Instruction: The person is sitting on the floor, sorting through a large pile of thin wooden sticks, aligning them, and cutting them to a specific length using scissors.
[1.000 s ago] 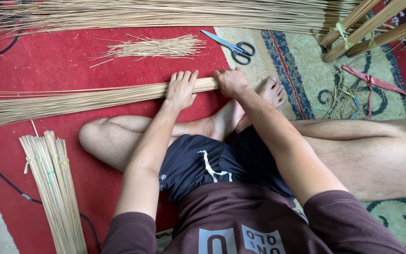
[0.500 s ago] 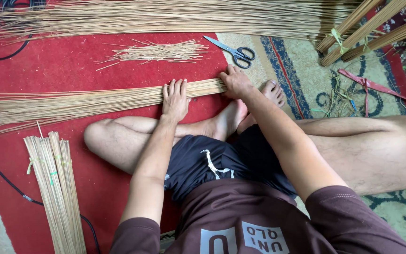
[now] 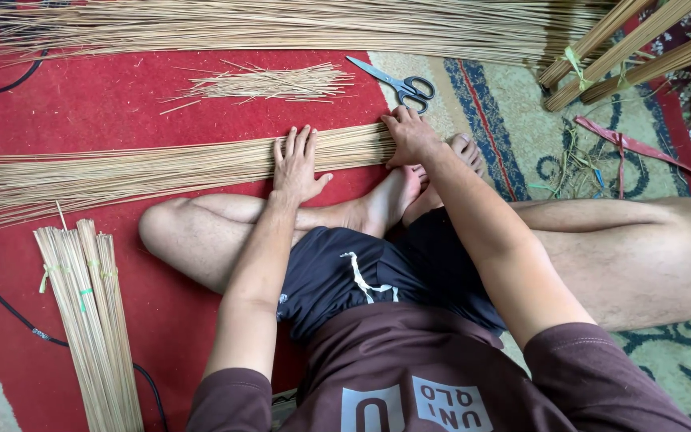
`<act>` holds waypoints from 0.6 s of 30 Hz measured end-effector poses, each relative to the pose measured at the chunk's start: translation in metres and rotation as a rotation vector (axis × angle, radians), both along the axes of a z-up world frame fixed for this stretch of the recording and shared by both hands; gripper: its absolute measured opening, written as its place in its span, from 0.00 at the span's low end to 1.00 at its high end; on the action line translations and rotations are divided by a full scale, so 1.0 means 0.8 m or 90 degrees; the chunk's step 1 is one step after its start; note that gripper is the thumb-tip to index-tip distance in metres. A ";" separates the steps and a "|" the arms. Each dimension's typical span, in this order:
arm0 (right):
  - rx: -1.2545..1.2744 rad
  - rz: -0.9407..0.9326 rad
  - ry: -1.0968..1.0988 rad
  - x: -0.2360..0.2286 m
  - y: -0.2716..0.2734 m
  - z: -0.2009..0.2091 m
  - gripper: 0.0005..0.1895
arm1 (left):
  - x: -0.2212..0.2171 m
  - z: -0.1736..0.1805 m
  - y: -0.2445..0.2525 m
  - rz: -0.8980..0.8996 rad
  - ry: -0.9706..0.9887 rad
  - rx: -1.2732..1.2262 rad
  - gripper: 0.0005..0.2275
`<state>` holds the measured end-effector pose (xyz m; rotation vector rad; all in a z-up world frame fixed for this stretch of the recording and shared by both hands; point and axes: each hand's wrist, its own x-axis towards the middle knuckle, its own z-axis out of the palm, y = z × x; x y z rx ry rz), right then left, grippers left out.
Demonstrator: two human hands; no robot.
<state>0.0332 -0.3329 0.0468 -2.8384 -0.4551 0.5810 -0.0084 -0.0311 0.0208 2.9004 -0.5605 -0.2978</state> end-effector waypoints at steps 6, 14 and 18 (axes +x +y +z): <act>0.290 -0.309 0.099 0.042 -0.057 -0.063 0.28 | 0.000 0.002 0.000 0.010 0.015 -0.005 0.45; 0.137 -0.361 0.054 0.023 -0.097 -0.082 0.15 | 0.000 -0.012 0.001 0.008 0.025 -0.005 0.45; 0.128 -0.339 0.049 0.022 -0.087 -0.079 0.16 | 0.001 -0.011 0.001 0.006 0.025 -0.007 0.45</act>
